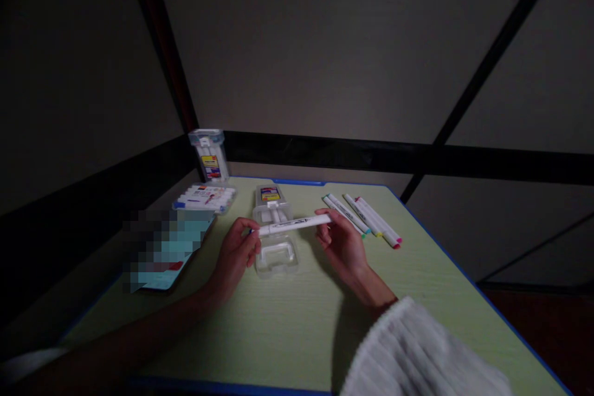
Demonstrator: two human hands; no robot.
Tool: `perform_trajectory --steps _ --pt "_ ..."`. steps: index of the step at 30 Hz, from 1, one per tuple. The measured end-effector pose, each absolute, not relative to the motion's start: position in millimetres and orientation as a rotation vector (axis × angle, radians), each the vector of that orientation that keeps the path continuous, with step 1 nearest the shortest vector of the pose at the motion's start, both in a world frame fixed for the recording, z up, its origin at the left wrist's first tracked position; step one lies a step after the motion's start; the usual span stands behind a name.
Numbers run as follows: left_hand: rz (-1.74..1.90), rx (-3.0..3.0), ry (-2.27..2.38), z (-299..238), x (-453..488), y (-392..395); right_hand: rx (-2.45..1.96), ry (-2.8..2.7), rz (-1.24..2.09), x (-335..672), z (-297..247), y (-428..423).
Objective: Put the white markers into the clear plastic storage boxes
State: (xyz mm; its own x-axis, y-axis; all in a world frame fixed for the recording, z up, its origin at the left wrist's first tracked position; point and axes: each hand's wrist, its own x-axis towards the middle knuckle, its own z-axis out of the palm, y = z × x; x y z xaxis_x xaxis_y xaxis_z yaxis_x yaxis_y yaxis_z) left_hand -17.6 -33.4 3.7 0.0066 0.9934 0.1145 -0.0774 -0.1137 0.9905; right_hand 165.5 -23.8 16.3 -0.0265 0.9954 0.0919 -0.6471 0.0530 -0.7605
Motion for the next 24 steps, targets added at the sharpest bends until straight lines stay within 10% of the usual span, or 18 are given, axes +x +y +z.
perform_trajectory --steps 24 --pt "1.327 1.179 1.024 14.5 -15.2 -38.3 -0.627 -0.787 1.428 163.0 13.2 -21.9"
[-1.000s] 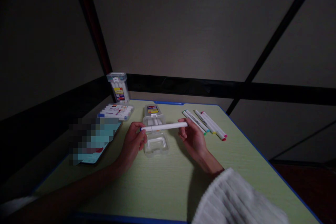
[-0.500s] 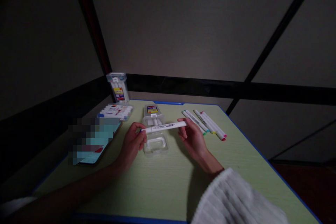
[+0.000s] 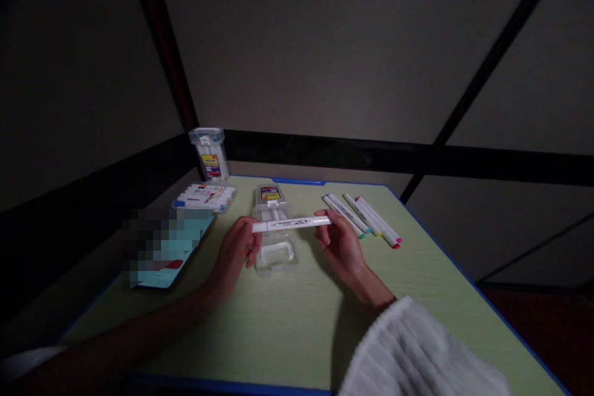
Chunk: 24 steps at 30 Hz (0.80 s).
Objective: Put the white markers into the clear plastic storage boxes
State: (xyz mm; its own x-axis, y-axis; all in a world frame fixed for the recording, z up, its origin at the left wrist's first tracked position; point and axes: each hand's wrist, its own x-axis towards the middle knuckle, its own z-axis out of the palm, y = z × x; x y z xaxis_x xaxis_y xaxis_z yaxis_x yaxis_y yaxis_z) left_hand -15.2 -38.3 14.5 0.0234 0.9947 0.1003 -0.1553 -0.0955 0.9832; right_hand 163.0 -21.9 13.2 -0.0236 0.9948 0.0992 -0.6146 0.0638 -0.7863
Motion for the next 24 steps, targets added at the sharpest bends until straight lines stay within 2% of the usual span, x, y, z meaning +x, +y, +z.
perform_trajectory --steps 9,24 --pt "1.304 1.164 1.143 14.7 -14.6 -39.4 -0.628 -0.858 1.408 162.7 11.3 -22.2" --pt "1.326 1.137 1.016 12.7 -14.3 -38.3 -0.618 -0.831 1.433 162.7 13.1 -23.4"
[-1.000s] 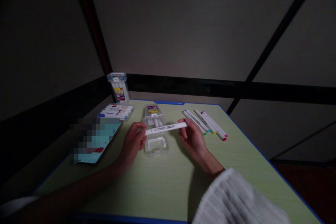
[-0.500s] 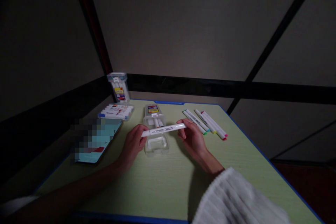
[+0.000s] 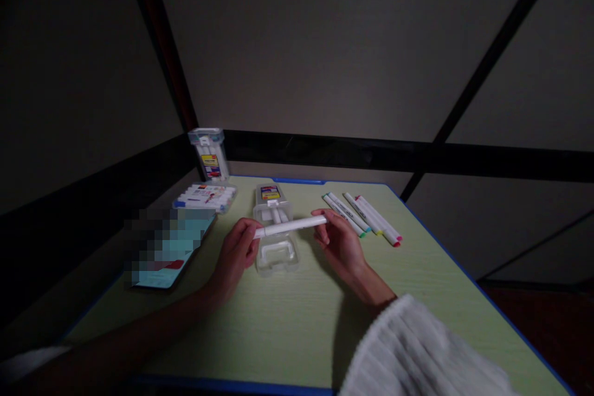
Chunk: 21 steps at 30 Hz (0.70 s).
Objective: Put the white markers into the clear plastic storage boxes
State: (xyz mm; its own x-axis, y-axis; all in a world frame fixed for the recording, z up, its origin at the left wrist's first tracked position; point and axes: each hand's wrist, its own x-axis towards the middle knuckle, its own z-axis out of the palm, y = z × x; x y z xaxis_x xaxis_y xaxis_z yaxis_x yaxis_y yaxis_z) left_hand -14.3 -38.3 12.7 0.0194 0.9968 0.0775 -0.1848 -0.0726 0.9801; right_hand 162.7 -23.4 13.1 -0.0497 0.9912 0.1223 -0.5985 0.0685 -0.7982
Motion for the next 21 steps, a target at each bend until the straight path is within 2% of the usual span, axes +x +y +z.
perform_trajectory --steps 21 --pt "1.337 1.233 1.042 9.2 -15.5 -36.8 -0.620 -0.836 1.435 164.5 9.9 -22.0"
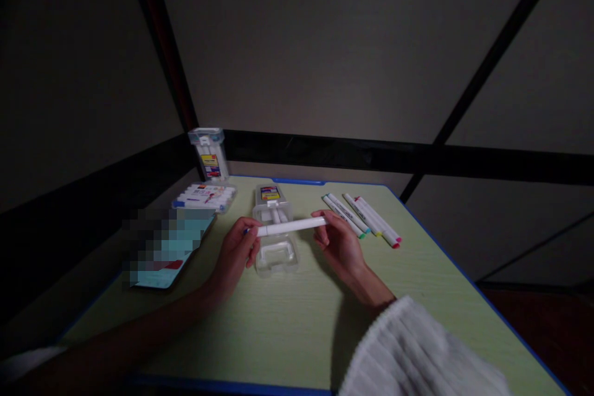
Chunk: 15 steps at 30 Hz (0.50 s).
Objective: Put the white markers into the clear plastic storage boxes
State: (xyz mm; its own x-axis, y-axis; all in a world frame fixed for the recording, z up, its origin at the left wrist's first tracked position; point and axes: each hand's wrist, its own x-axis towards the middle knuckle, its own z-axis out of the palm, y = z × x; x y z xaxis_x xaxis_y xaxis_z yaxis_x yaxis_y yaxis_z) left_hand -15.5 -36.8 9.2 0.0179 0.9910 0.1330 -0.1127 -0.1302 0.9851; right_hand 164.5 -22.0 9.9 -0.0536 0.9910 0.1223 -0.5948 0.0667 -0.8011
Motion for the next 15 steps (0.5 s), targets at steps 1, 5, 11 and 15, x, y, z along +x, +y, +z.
perform_trajectory --steps 1,5,11,15 --pt "1.327 1.242 1.044 9.6 -15.4 -36.9 -0.617 -0.834 1.434 164.3 10.2 -22.1" --pt "1.327 1.289 1.031 11.1 -15.0 -37.6 -0.600 -0.847 1.424 163.3 11.7 -22.9" --pt "1.304 1.321 1.031 12.6 -15.4 -39.3 -0.594 -0.828 1.432 163.1 11.5 -23.3" --pt "1.302 1.323 1.027 11.9 -15.3 -39.0 -0.570 -0.813 1.421 163.4 10.9 -23.7"
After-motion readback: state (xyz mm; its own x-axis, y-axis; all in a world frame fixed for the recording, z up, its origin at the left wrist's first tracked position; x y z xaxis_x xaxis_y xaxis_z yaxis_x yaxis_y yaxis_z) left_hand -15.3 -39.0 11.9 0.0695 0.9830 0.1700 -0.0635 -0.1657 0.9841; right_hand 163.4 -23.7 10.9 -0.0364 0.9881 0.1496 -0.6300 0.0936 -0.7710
